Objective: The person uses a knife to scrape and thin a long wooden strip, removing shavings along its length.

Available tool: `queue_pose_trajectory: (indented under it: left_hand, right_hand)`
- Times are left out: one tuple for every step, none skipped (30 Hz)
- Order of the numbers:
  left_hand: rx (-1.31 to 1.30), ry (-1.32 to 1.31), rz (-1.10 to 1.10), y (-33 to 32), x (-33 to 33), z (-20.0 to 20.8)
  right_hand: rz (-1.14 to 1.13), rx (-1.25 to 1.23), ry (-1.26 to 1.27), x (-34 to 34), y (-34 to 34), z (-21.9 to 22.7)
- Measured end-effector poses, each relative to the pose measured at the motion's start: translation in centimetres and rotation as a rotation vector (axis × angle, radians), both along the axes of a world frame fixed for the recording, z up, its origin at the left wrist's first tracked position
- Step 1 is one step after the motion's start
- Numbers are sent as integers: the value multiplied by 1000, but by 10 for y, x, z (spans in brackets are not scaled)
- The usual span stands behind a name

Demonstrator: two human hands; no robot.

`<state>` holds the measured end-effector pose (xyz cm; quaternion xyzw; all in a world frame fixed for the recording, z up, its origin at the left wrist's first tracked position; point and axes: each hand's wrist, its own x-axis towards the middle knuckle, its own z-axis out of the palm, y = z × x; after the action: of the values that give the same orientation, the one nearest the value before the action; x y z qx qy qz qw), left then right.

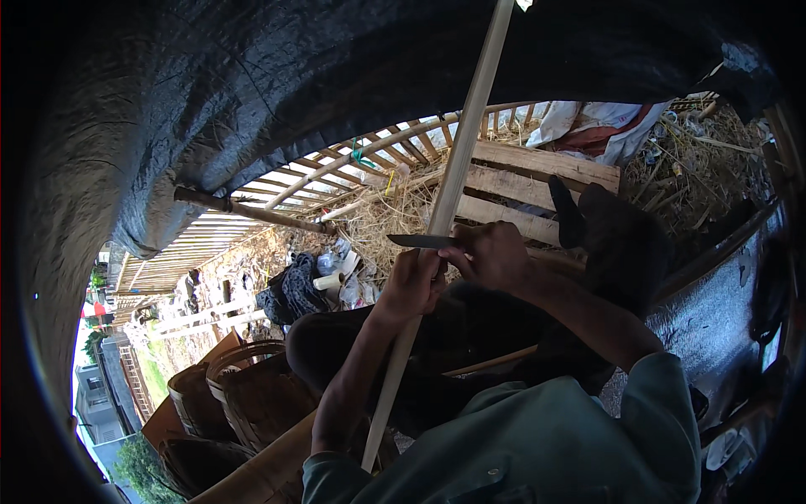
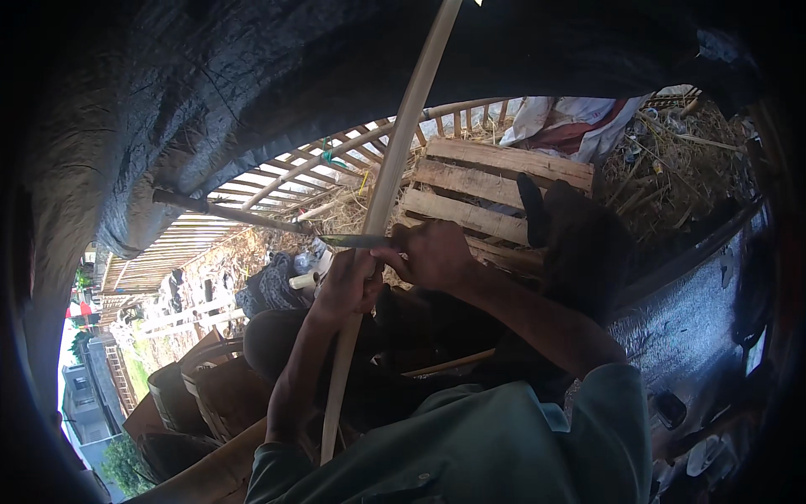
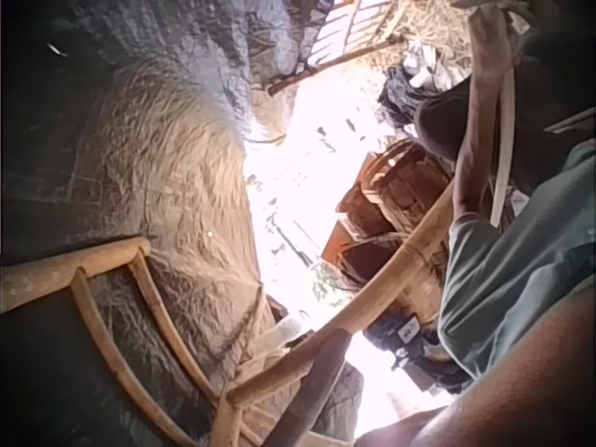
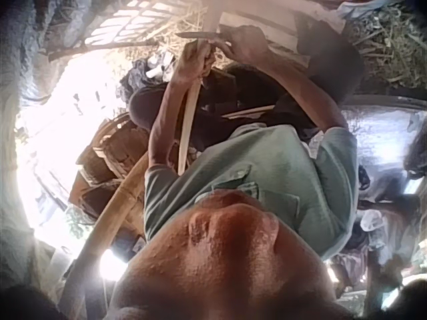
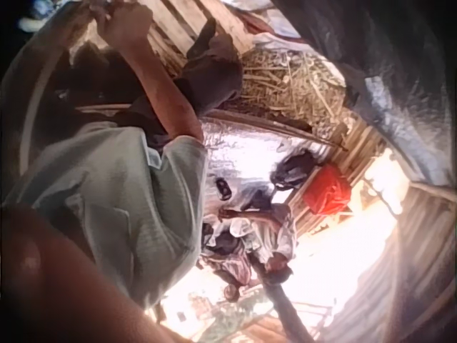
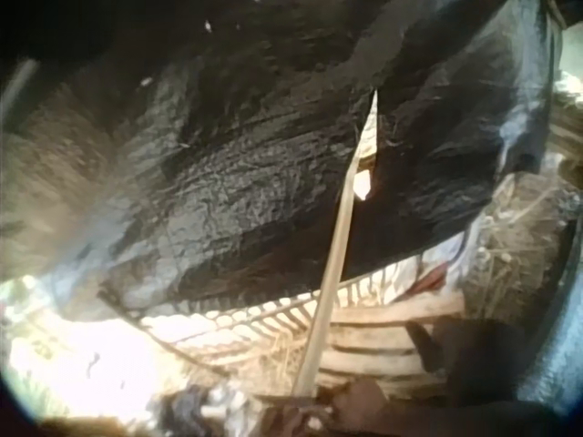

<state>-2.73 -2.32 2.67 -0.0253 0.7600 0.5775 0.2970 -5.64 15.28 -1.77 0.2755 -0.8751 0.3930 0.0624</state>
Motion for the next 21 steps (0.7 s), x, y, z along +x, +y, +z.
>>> queue_pose_trajectory:
  left_hand:
    - [-153, 135, -142, -7, 1, -9]
    - [-154, 133, -140, -12, -1, -25]
    - [-285, 657, -223, -19, -4, -43]
    - [-411, 1175, -303, -16, -4, -44]
    - [-414, 1167, -298, -16, 0, -41]
    - [-385, 662, -255, -10, -9, -24]
    - [-353, 165, -205, -6, -18, -9]
    - [-354, 175, -212, -1, -29, -1]
    - [-132, 17, -36, 4, -30, 7]
    - [92, -137, 140, 8, -29, 10]
    - [91, -76, 178, 11, -22, 10]
    - [91, -69, 169, 11, -21, 12]
    - [151, -176, 176, 10, -21, 13]
    - [209, -284, 182, 10, -21, 14]
    - [256, -317, 195, 9, -21, 14]
    - [252, -311, 192, 10, -20, 15]
    - [258, -279, 211, 13, -19, 18]
    - [265, -246, 231, 15, -18, 20]
    - [261, -241, 229, 12, -16, 19]
    - [323, -263, 202, 8, -15, 14]
    - [385, -287, 173, 5, -14, 11]
  right_hand:
    - [-12, 20, 35, -1, 0, -2]
    - [-23, 39, 71, -2, 0, -4]
    - [-16, 39, 71, -10, -2, -5]
    - [-31, 49, 115, -20, -1, -8]
    - [-45, 57, 159, -23, 0, -10]
    - [-55, 63, 160, -26, 4, -13]
    - [-123, 52, 213, -30, 5, -16]
    - [-192, 39, 267, -34, 6, -17]
    - [-182, 136, 146, -37, 10, -6]
    - [-177, 131, 145, -34, 8, -5]
    - [-158, 93, 185, -30, 3, -4]
    - [-153, 59, 231, -30, 3, -2]
    - [-133, 64, 233, -29, 4, -6]
    - [-144, 63, 240, -28, 6, -9]
    - [-110, 59, 202, -27, 6, -8]
    - [-77, 54, 164, -26, 6, -6]
    - [-36, 91, 90, -22, 8, -3]
    - [-38, 87, 95, -18, 7, -2]
    - [-11, 65, 86, -14, 6, -1]
    - [16, 42, 76, -10, 4, -1]
    - [30, 32, 73, -6, 4, -1]
